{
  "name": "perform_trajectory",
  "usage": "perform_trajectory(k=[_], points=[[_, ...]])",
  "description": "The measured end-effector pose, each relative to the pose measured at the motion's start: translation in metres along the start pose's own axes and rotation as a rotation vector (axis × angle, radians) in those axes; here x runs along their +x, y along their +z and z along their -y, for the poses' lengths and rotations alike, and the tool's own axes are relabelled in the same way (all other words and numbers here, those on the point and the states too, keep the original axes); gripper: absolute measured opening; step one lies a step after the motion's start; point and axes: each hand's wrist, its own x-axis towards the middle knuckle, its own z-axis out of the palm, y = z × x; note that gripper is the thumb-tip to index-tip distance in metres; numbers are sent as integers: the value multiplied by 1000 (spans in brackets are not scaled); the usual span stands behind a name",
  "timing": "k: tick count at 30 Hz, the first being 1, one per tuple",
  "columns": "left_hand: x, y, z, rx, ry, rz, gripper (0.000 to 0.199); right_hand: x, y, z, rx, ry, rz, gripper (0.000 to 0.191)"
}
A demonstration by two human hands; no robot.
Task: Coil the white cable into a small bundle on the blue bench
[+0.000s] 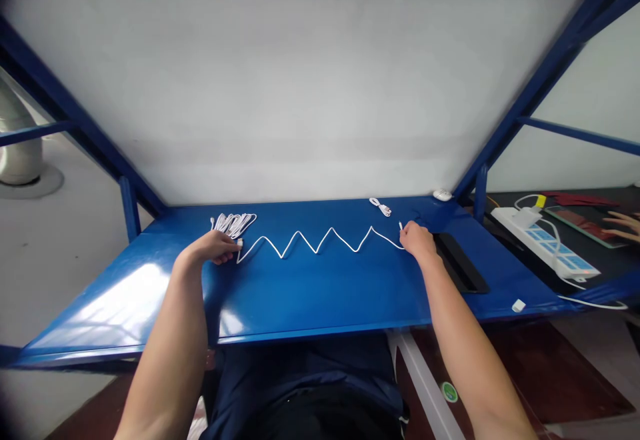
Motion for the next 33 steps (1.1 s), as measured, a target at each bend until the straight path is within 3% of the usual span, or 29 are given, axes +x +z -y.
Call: perform_trajectory(k=[3, 8, 12, 15, 23, 29, 33], points=[[0, 15, -17, 1, 87, 115, 23, -18, 0, 30, -69, -59, 77, 32], [3, 58, -60, 99, 356, 127, 25, -61, 7, 107, -92, -302, 165, 33], [5, 80, -96, 114, 427, 178, 14, -84, 12, 163, -61, -463, 206, 31], [8, 88, -112, 104, 464, 230, 11, -88, 13, 186, -14, -521, 245, 29], [3, 97, -104, 29, 717, 94, 22, -78, 13, 185, 103, -492, 257, 25], [-7, 99, -108, 111, 773, 156, 28, -67, 14, 178, 338, -463, 507, 28], [-18, 101, -114, 212, 660, 112, 23, -60, 16, 168, 556, -469, 647, 20]])
